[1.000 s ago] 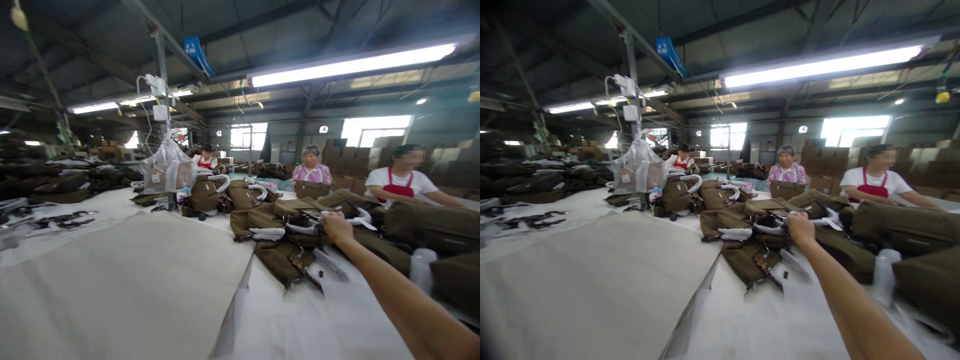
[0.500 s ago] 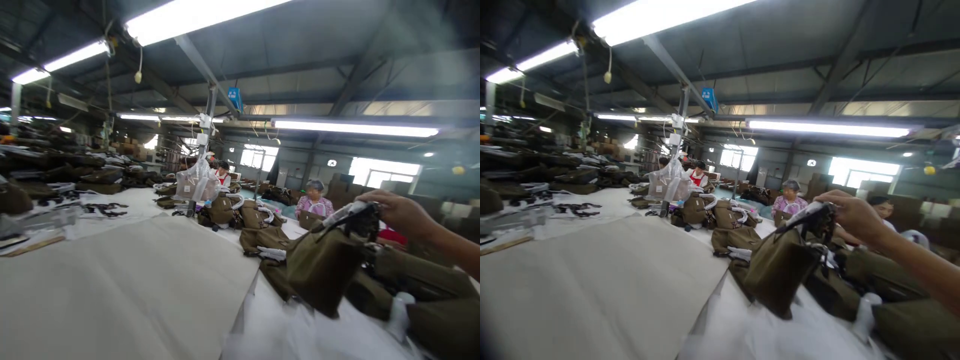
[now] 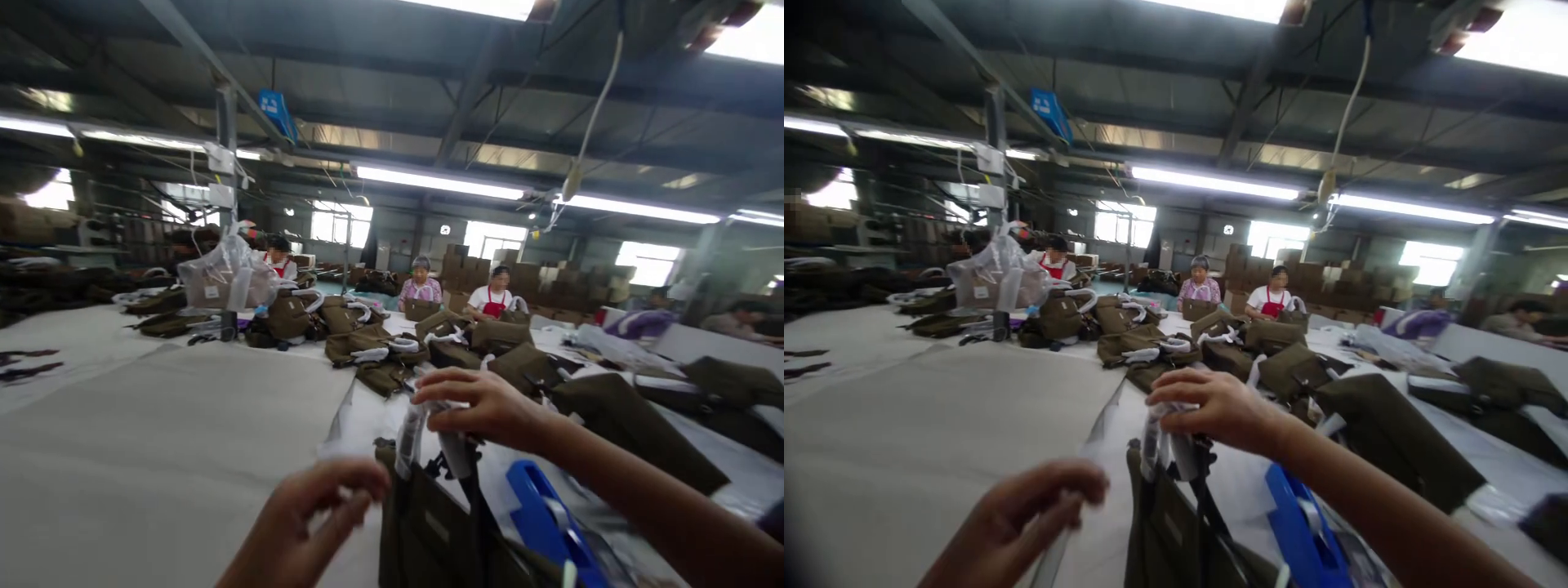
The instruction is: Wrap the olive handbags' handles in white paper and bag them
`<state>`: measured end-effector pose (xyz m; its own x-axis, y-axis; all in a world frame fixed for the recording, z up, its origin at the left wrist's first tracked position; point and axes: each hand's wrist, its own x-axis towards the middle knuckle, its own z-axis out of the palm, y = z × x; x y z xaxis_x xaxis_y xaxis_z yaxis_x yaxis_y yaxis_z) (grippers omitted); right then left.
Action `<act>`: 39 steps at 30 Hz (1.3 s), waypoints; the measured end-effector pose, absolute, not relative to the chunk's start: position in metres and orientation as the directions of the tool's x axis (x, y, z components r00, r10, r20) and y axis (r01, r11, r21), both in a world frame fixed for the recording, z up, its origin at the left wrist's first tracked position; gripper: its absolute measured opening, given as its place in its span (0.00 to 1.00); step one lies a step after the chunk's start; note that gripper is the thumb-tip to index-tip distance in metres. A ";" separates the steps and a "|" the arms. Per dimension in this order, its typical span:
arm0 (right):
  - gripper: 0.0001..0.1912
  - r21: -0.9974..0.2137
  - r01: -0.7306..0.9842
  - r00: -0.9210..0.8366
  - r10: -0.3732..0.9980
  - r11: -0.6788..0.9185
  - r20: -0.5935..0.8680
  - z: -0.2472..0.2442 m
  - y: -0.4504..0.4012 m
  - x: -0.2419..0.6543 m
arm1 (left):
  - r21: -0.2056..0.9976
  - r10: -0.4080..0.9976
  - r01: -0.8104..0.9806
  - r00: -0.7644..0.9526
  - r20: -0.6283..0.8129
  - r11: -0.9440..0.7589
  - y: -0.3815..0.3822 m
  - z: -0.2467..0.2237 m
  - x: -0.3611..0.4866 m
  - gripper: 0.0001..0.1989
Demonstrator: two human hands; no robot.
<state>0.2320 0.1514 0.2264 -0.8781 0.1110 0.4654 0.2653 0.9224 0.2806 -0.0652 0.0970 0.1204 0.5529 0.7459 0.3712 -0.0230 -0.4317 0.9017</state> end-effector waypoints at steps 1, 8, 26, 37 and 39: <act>0.06 0.317 0.247 -0.890 0.085 0.916 0.449 0.219 0.140 0.229 | 0.874 0.781 0.042 0.472 0.410 -0.484 0.101 0.123 -0.063 0.19; 0.18 0.178 0.405 -0.798 0.252 0.897 0.547 0.189 0.096 0.243 | 0.707 0.676 0.204 0.551 0.489 -0.677 0.138 0.108 0.005 0.31; 0.30 -0.945 0.150 0.108 0.945 0.290 0.308 0.106 0.020 0.285 | 0.264 0.228 0.051 0.675 0.702 -0.963 0.112 0.128 0.098 0.24; 0.16 -0.760 0.589 -0.127 0.960 0.274 0.248 0.121 -0.011 0.295 | 0.453 0.189 0.024 0.928 0.321 -0.891 0.142 0.142 0.116 0.22; 0.16 -0.689 0.655 -0.147 0.947 0.310 0.286 0.118 -0.017 0.303 | 0.446 0.211 0.050 0.923 0.321 -0.894 0.147 0.139 0.113 0.15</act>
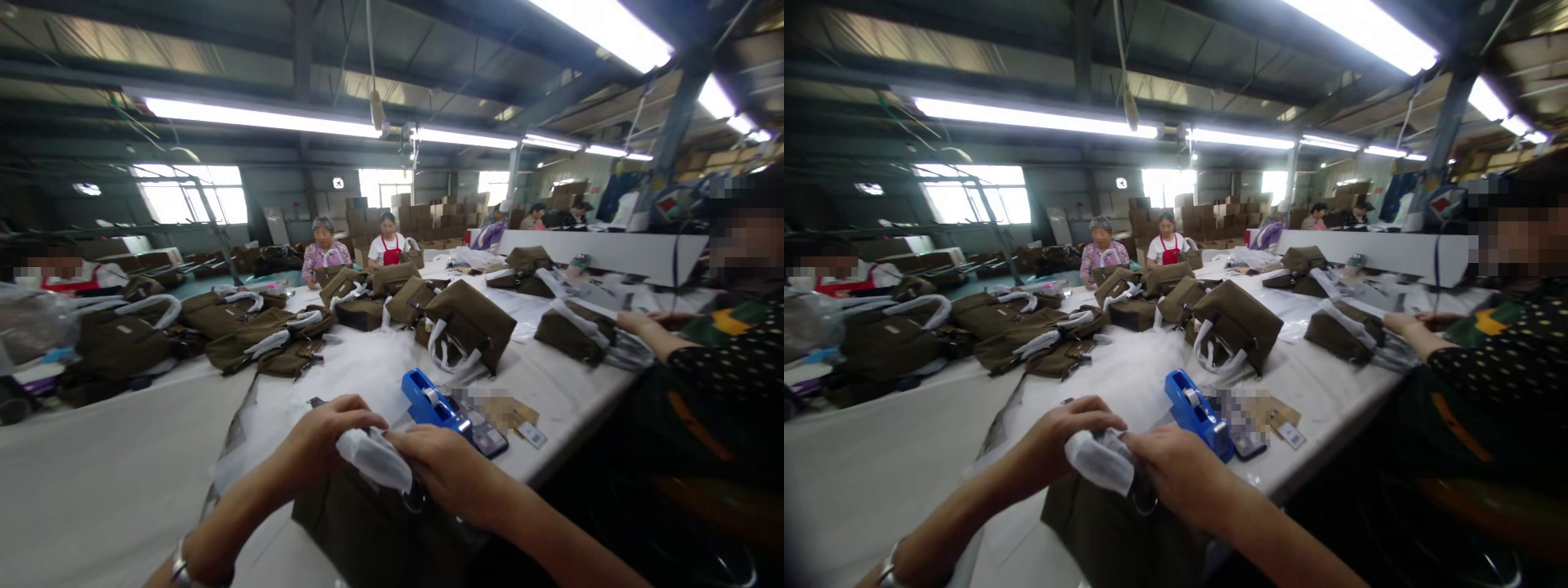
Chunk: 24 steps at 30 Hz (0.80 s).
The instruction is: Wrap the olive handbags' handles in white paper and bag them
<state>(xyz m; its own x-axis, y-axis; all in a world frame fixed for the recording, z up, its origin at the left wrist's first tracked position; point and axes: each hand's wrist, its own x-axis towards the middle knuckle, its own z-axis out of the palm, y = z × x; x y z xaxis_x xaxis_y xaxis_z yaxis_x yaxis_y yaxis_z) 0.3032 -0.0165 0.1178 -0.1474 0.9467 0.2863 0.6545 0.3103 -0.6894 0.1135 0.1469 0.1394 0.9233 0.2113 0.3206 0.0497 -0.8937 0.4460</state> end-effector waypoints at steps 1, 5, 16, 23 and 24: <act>0.16 -0.656 0.684 -0.148 0.942 0.318 0.302 0.115 -0.019 0.307 | 0.447 0.237 0.064 0.909 0.343 -0.892 0.149 0.139 0.111 0.13; 0.21 -0.533 0.790 -0.166 0.942 0.305 0.292 0.110 -0.035 0.315 | 0.455 0.338 0.096 0.804 0.489 -0.886 0.156 0.143 0.099 0.13; 0.11 -0.801 0.546 -0.067 0.966 0.246 0.251 0.135 -0.061 0.297 | 0.513 0.441 0.074 0.626 0.644 -0.855 0.135 0.147 0.090 0.09; 0.10 -0.875 0.396 -0.046 0.958 0.277 0.282 0.111 -0.020 0.282 | 0.454 0.403 0.077 0.605 0.687 -0.888 0.121 0.147 0.088 0.12; 0.10 -0.897 0.362 -0.032 0.966 0.252 0.258 0.111 -0.017 0.278 | 0.427 0.402 0.099 0.573 0.714 -0.899 0.118 0.144 0.088 0.13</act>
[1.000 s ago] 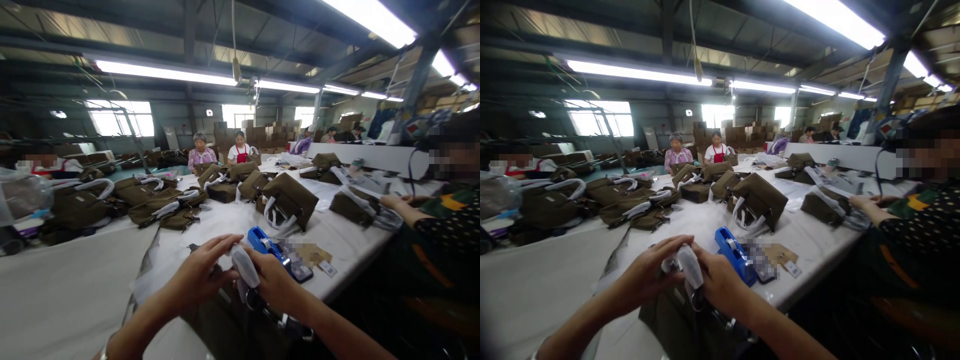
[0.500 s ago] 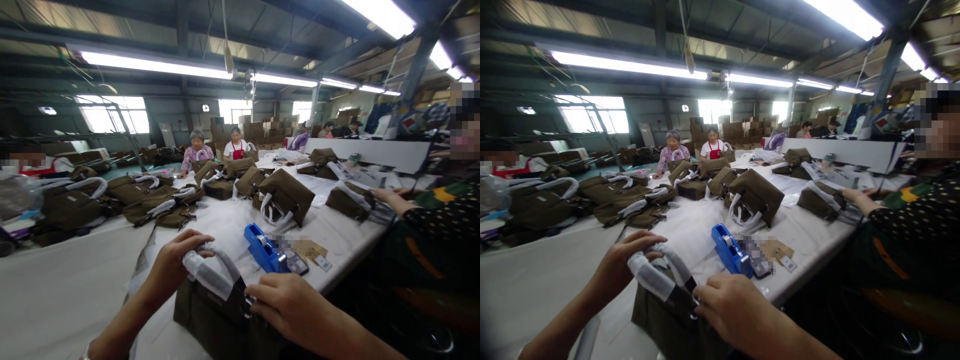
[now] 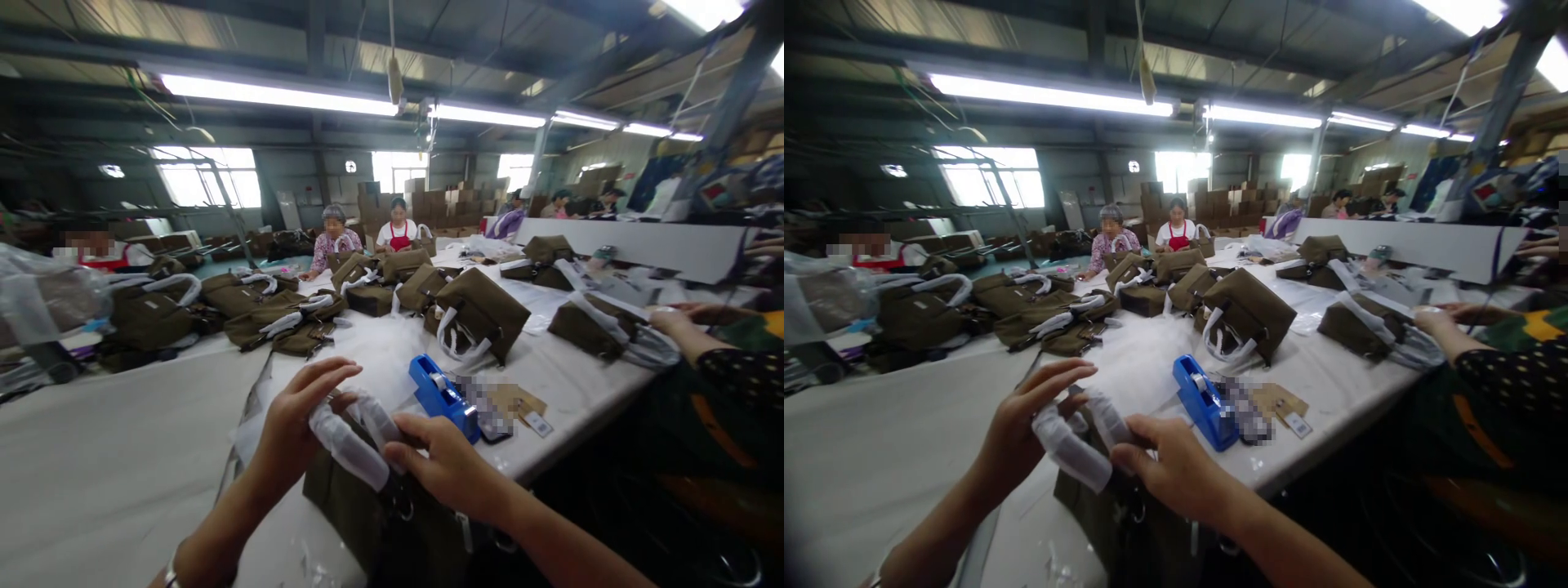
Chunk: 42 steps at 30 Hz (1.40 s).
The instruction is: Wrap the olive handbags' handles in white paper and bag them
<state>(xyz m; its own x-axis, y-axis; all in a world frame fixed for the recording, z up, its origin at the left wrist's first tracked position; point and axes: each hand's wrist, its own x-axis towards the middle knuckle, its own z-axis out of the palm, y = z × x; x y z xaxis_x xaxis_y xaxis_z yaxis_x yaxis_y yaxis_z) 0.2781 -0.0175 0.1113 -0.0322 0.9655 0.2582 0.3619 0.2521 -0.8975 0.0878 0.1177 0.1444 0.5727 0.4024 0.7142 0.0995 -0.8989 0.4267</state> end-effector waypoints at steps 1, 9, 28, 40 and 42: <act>0.13 -0.920 0.315 -0.003 0.970 0.233 0.244 0.112 -0.016 0.274 | 0.407 0.400 0.115 0.549 0.734 -0.906 0.113 0.141 0.087 0.13; 0.27 -0.967 -0.043 0.007 0.968 0.250 0.250 0.100 -0.018 0.260 | 0.127 0.275 0.263 0.663 0.696 -0.956 0.089 0.128 0.078 0.19; 0.33 -0.543 0.776 0.207 0.684 0.320 0.699 0.099 -0.038 0.266 | 0.263 0.495 0.420 0.702 0.512 -0.868 0.097 0.165 0.093 0.17; 0.11 -0.674 0.681 0.052 0.899 0.287 0.435 0.085 -0.033 0.247 | 0.315 0.445 0.315 0.669 0.595 -0.895 0.087 0.165 0.078 0.26; 0.10 -0.669 0.702 0.054 0.919 0.243 0.390 0.078 -0.038 0.251 | 0.341 0.464 0.316 0.641 0.611 -0.885 0.087 0.165 0.071 0.23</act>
<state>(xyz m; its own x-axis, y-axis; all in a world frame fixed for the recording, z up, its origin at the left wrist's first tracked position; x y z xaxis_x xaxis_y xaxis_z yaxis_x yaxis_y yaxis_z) 0.2511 -0.0382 0.0778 0.0537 0.9192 0.3902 0.7019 0.2432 -0.6695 0.0708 0.0865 0.1646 0.6410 0.4641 0.6113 0.3163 -0.8854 0.3405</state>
